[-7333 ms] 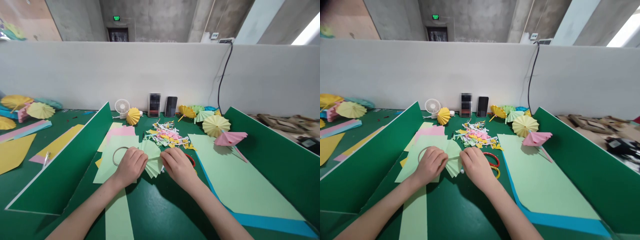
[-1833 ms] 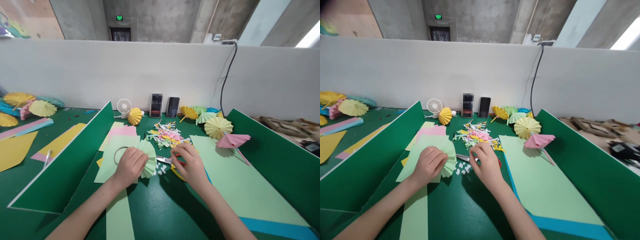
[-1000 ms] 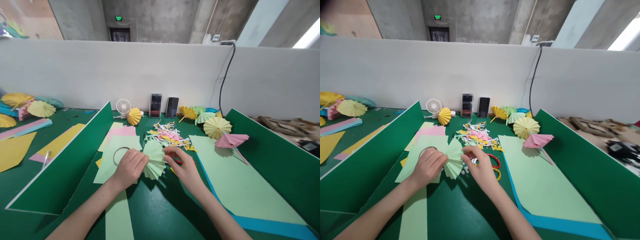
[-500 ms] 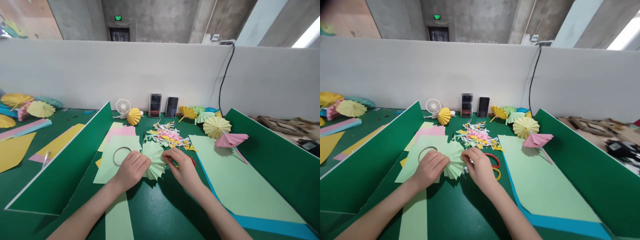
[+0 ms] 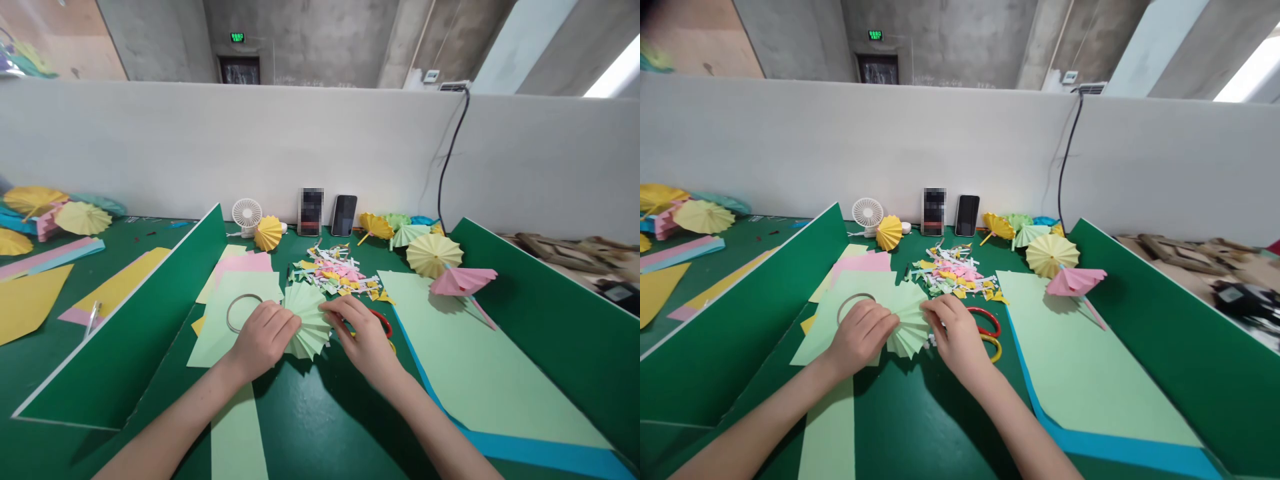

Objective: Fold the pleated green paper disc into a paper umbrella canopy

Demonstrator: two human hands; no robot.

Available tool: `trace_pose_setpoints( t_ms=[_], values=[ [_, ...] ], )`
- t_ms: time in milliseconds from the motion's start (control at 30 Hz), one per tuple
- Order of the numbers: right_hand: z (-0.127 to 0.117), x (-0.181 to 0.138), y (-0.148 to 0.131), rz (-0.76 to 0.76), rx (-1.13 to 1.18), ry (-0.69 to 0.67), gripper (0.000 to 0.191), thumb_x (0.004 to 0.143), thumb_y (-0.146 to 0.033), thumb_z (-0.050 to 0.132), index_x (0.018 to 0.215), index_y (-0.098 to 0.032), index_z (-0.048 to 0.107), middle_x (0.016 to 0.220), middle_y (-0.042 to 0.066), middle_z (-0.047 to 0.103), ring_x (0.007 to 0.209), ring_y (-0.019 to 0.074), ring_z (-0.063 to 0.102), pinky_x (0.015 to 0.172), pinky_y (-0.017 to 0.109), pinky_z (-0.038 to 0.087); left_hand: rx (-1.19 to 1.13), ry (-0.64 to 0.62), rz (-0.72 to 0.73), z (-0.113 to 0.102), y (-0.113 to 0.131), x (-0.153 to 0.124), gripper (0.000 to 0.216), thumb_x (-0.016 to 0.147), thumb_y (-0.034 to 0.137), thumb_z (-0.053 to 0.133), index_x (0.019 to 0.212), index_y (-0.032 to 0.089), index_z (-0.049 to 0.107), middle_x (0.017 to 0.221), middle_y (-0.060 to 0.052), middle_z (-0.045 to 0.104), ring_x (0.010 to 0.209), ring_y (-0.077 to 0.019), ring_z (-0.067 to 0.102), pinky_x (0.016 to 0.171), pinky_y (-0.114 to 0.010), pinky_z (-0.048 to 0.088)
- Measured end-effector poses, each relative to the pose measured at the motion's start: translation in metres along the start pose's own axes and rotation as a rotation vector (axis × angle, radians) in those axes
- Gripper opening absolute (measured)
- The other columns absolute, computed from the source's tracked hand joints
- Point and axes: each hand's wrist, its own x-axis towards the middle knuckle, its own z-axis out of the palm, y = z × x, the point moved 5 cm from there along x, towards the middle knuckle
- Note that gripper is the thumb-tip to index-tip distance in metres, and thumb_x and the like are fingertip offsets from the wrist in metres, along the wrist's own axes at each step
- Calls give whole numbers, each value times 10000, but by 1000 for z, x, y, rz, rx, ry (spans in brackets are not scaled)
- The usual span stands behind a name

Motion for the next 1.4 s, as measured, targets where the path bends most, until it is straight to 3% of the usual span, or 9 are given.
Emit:
trace_pose_setpoints(
  t_ms=[200,433,867,1067,1400],
  values=[
    [3,1,-1,-16,-41,1,128,836,-106,423,819,-172,531,792,70,544,737,173,532,646,286,457,-44,9,-16,-2,-1,2,80,760,68,529,796,139,528,719,-43,573,695,-161,480,691,-307,411],
    [12,-3,-8,-55,-53,-76,149,832,-73,389,819,-170,502,789,72,530,713,170,505,617,285,450,-224,-57,-185,-2,-2,8,40,813,145,488,804,150,527,741,-40,577,705,-153,482,657,-295,397],
    [17,-7,-20,-162,-148,-67,152,844,-109,401,807,-150,543,769,79,525,685,170,479,588,285,450,-117,-121,-79,-2,6,8,84,817,129,469,778,133,544,710,-49,583,668,-161,478,590,-290,386],
    [19,-7,-20,-147,-158,-77,152,844,-103,396,813,-150,538,777,77,516,699,171,468,605,291,449,-144,-163,-90,1,6,9,113,824,132,453,761,136,547,694,-45,573,652,-159,467,582,-292,384],
    [17,-6,-21,-124,-104,-87,119,815,-105,428,794,-161,532,798,74,509,722,170,478,619,295,454,-122,-132,-58,0,9,8,132,819,123,450,744,134,558,669,-51,563,637,-160,476,568,-291,388]
  ],
)
